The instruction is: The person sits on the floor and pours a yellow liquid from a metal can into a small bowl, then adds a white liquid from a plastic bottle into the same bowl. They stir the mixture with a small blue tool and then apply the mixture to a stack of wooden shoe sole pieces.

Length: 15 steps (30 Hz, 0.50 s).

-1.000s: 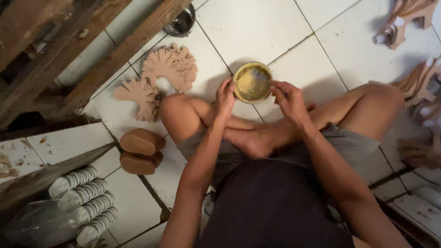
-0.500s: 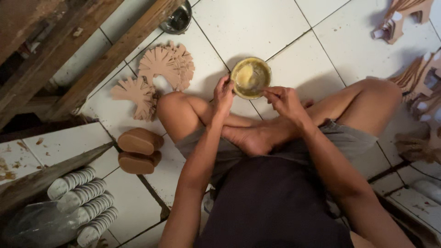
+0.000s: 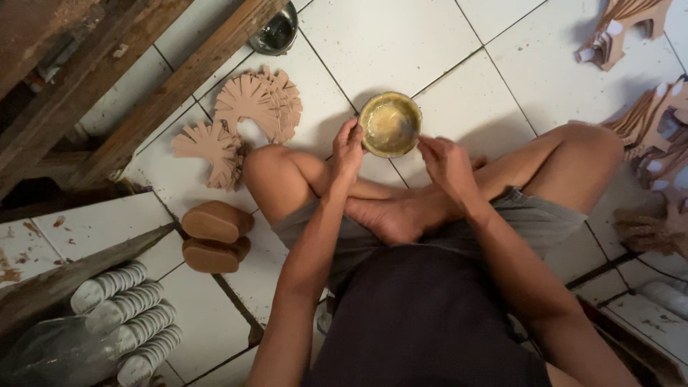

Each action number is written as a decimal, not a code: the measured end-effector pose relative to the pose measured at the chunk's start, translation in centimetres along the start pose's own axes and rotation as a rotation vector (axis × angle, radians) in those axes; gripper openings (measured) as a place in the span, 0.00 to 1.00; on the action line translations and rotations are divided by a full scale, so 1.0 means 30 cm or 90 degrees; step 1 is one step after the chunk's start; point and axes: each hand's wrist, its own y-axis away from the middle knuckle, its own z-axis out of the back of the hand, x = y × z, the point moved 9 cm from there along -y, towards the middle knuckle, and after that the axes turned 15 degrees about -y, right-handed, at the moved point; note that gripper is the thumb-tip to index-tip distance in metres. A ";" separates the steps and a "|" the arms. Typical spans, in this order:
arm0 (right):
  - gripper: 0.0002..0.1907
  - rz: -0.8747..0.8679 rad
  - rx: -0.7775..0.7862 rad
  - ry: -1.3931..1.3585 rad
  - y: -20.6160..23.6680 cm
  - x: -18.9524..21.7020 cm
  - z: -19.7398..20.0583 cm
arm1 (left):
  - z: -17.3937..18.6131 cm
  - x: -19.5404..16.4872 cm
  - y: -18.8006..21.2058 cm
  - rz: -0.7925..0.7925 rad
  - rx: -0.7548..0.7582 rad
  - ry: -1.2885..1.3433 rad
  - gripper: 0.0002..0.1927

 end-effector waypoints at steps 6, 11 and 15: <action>0.13 -0.155 0.014 -0.095 -0.020 -0.060 -0.022 | 0.002 -0.028 -0.010 -0.069 -0.012 0.039 0.16; 0.14 -0.051 -0.041 -0.114 -0.047 -0.016 -0.003 | -0.001 -0.022 -0.007 -0.086 -0.005 -0.006 0.16; 0.15 -0.173 0.040 -0.151 -0.037 -0.075 -0.038 | -0.008 -0.030 -0.008 -0.089 0.024 0.046 0.17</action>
